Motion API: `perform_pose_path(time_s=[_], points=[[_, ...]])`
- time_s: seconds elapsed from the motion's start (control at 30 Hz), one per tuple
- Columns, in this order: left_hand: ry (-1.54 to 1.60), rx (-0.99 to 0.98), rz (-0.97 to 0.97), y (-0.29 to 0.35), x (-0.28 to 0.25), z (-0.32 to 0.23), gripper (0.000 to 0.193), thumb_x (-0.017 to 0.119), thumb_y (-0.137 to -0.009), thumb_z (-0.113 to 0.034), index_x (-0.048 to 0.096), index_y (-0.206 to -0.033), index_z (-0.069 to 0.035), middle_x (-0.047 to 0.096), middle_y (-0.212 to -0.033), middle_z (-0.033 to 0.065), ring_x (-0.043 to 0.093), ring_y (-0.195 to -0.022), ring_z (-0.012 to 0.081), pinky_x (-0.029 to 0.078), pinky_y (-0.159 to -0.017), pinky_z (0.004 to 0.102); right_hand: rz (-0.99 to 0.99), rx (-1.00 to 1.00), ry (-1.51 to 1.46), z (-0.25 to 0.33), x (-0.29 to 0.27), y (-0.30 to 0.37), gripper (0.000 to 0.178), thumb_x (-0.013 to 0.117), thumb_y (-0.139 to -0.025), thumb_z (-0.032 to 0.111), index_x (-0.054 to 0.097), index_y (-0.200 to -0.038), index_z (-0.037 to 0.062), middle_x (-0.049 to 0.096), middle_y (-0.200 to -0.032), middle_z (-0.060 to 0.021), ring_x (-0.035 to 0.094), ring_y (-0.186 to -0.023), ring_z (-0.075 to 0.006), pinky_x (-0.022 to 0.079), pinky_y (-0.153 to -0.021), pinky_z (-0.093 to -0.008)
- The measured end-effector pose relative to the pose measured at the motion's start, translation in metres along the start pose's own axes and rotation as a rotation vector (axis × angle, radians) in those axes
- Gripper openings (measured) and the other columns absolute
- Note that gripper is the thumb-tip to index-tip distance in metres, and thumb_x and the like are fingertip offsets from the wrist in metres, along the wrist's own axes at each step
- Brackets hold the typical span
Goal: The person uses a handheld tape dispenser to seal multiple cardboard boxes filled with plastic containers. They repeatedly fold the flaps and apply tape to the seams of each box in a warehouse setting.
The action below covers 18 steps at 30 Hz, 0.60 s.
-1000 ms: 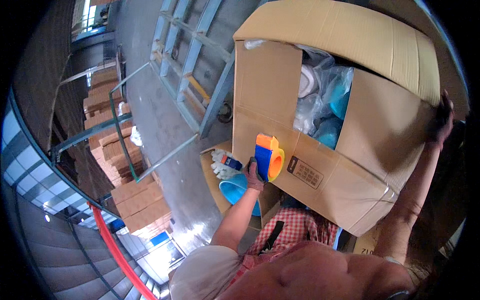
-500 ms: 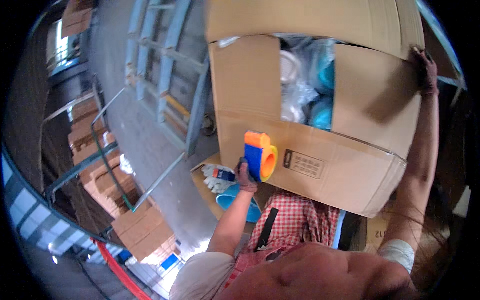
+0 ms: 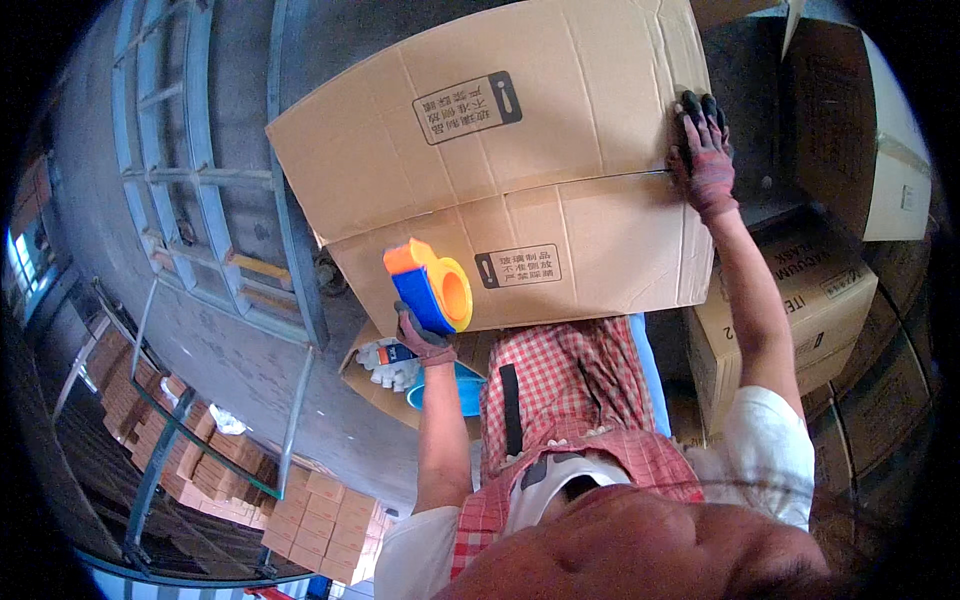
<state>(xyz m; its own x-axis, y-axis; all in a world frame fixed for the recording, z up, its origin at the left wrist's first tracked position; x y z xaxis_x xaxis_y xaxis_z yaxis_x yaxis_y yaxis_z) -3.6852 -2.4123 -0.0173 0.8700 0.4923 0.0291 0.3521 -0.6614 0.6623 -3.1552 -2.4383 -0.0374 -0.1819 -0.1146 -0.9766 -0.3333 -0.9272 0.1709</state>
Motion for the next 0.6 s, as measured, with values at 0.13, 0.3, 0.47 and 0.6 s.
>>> perform_pose_path(time_s=[0.13, 0.3, 0.47, 0.6], points=[[-0.073, 0.117, 0.226, 0.006, 0.057, -0.036, 0.02, 0.056, -0.072, -0.02, 0.056, -0.085, -0.004, 0.055, -0.088, 0.0068, 0.053, -0.085, 0.0183, 0.044, -0.078, 0.0342, -0.083, -0.013, -0.002, -0.002, -0.01, -0.005, 0.065, 0.057, -0.072, 0.036, 0.033, -0.129, 0.0156, 0.029, -0.136, -0.0088, 0.026, -0.125, -0.027, 0.016, -0.103, -0.0463], [-0.864, 0.538, 0.658, 0.014, 0.206, -0.025, 0.013, 0.063, -0.065, -0.011, 0.057, -0.071, -0.002, 0.056, -0.063, 0.004, 0.052, -0.058, 0.0125, 0.043, -0.056, 0.026, -0.13, -0.075, -0.023, 0.02, -0.023, -0.014, 0.055, 0.051, -0.074, 0.029, 0.039, -0.124, 0.0094, 0.035, -0.131, -0.0145, 0.029, -0.123, -0.0304, 0.016, -0.102, -0.0477], [-0.946, 0.643, 0.88, -0.014, 0.198, -0.017, 0.027, 0.062, -0.066, -0.028, 0.057, -0.069, -0.002, 0.054, -0.059, 0.0115, 0.055, -0.055, 0.0255, 0.043, -0.054, 0.032, -0.185, -0.008, -0.162, 0.035, -0.025, -0.016, 0.047, 0.057, -0.073, 0.027, 0.049, -0.115, 0.0099, 0.046, -0.12, -0.0145, 0.042, -0.111, -0.0273, 0.029, -0.096, -0.0438], [-0.967, 0.741, 0.877, -0.029, 0.189, -0.016, 0.034, 0.059, -0.066, -0.035, 0.057, -0.075, -0.002, 0.055, -0.062, 0.0124, 0.056, -0.058, 0.0271, 0.044, -0.056, 0.0339, 0.308, 0.528, -1.558, 0.116, 0.022, 0.004, 0.038, 0.057, -0.079, 0.033, 0.058, -0.106, 0.0057, 0.06, -0.098, -0.0078, 0.056, -0.087, -0.0136, 0.045, -0.075, -0.0289]])
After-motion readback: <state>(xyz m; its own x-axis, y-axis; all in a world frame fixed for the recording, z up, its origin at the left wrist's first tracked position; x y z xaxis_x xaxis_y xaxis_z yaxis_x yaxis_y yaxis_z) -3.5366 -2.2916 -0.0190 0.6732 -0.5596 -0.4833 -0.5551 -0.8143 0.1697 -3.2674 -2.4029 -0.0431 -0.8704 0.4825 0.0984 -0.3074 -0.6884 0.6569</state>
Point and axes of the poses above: each hand's wrist, its own y-axis away from the middle knuckle, its own x-axis out of the palm, z = x × y, the point moved 7 cm from there along -y, towards the middle knuckle
